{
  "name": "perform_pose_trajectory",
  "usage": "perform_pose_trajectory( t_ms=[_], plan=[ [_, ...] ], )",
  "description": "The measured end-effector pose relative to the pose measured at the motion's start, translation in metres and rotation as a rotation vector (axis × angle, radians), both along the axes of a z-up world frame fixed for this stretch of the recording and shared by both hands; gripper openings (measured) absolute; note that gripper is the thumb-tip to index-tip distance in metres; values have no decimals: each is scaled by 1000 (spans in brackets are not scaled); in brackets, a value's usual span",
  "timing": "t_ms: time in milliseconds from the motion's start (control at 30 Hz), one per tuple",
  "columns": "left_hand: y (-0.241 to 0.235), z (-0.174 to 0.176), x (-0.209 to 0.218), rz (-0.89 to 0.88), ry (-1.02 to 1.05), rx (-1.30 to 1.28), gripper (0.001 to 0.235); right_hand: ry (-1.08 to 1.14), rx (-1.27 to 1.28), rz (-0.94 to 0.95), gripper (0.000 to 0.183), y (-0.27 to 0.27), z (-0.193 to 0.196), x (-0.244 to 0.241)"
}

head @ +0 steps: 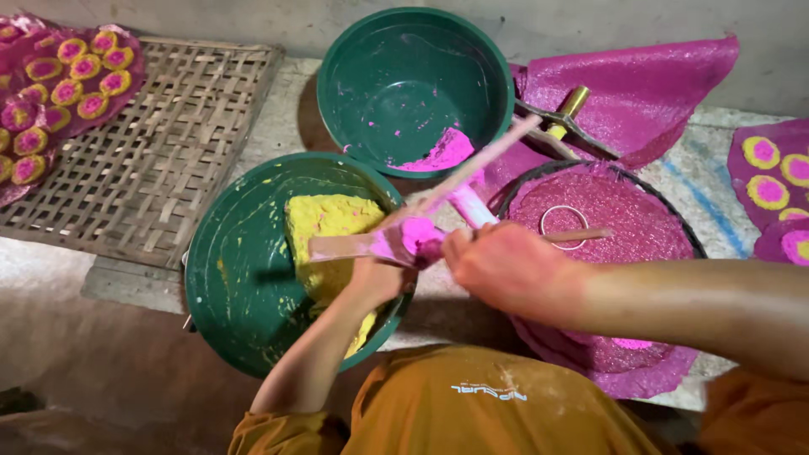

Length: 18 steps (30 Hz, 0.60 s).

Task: The person scoops yellow and pink powders into a handheld mold, presses them into circular shapes on a pink mat, and arranges the finished pieces on a woven tray. The process is repeated multiple times with consistent hand motions.

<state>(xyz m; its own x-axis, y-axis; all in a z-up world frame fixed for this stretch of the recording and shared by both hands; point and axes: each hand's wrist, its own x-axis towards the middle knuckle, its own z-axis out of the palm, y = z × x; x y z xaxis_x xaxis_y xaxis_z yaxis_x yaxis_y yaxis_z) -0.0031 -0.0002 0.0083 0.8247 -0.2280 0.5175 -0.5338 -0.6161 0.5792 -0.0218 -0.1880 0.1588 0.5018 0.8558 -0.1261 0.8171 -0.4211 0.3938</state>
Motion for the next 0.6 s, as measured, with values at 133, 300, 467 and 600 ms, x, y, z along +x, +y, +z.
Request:
perform_pose_trajectory(
  t_ms=[133,300,467,600],
  plan=[
    [22,13,5,172,472,8,31,153,-148,-326,33,-32,61,-6],
    [28,15,6,193,-24,48,69,182,-45,-338,42,-37,63,16],
    [9,-1,29,97,218,75,50,239,68,-194,20,-8,18,27],
    [-3,-10,25,24,311,-131,35,28,36,-5,15,19,-19,29]
  ],
)
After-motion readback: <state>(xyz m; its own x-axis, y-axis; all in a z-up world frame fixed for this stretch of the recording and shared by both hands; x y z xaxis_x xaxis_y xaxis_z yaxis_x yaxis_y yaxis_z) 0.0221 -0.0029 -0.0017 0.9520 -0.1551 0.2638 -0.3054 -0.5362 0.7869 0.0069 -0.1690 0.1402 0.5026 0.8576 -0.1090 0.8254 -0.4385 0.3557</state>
